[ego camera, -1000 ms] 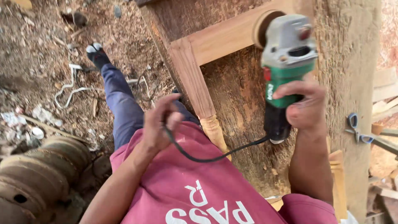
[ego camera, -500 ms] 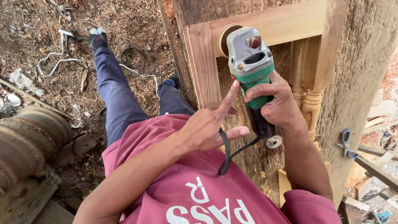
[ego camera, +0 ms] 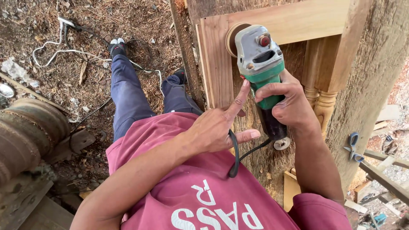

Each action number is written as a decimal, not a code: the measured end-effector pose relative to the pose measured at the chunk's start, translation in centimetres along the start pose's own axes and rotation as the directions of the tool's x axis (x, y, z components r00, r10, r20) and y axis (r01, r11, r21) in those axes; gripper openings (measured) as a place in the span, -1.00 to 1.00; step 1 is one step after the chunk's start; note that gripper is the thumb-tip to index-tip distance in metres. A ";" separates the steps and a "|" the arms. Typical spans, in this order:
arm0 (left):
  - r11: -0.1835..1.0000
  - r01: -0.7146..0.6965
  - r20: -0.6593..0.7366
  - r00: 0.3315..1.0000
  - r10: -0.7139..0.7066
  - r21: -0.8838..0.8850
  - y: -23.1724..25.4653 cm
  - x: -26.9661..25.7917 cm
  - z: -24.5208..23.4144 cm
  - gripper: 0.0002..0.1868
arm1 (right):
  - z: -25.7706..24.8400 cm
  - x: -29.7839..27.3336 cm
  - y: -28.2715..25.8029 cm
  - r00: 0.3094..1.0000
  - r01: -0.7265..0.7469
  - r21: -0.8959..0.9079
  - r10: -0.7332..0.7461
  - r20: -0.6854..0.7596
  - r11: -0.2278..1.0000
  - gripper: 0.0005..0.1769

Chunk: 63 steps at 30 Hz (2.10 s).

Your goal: The person uses a handheld electric sander to smooth the surface of a wooden frame and a turned wooden leg. They move the sander along the edges and contours of the wood pieces, which are resting on a workbench.

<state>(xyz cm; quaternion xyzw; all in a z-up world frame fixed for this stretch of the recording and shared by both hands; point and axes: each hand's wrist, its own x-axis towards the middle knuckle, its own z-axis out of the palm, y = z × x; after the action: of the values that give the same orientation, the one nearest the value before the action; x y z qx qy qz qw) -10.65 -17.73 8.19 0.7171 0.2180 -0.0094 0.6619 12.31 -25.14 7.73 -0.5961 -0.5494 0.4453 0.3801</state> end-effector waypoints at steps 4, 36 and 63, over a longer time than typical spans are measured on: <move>1.000 -0.011 0.010 1.000 0.011 0.003 -0.5 0.4 0.5 0.14 | -0.2 -0.2 0.0 1.000 -0.001 -0.021 0.001 0.000 1.000 -0.58; 0.968 0.198 0.191 0.955 -0.225 0.152 3.8 2.5 -1.3 0.13 | -1.6 -1.5 -1.1 0.995 -0.085 -0.063 0.082 -0.050 0.994 -0.41; 0.987 0.129 0.101 0.985 -0.138 0.091 2.1 1.6 0.1 0.17 | -1.0 -1.3 -1.6 0.984 -0.179 -0.105 0.177 -0.026 0.978 -0.39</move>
<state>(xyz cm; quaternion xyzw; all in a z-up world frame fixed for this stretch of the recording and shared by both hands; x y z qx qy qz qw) -8.52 -17.39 9.73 0.7266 0.2293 -0.1016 0.6396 12.73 -26.21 9.74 -0.6659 -0.5140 0.4426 0.3107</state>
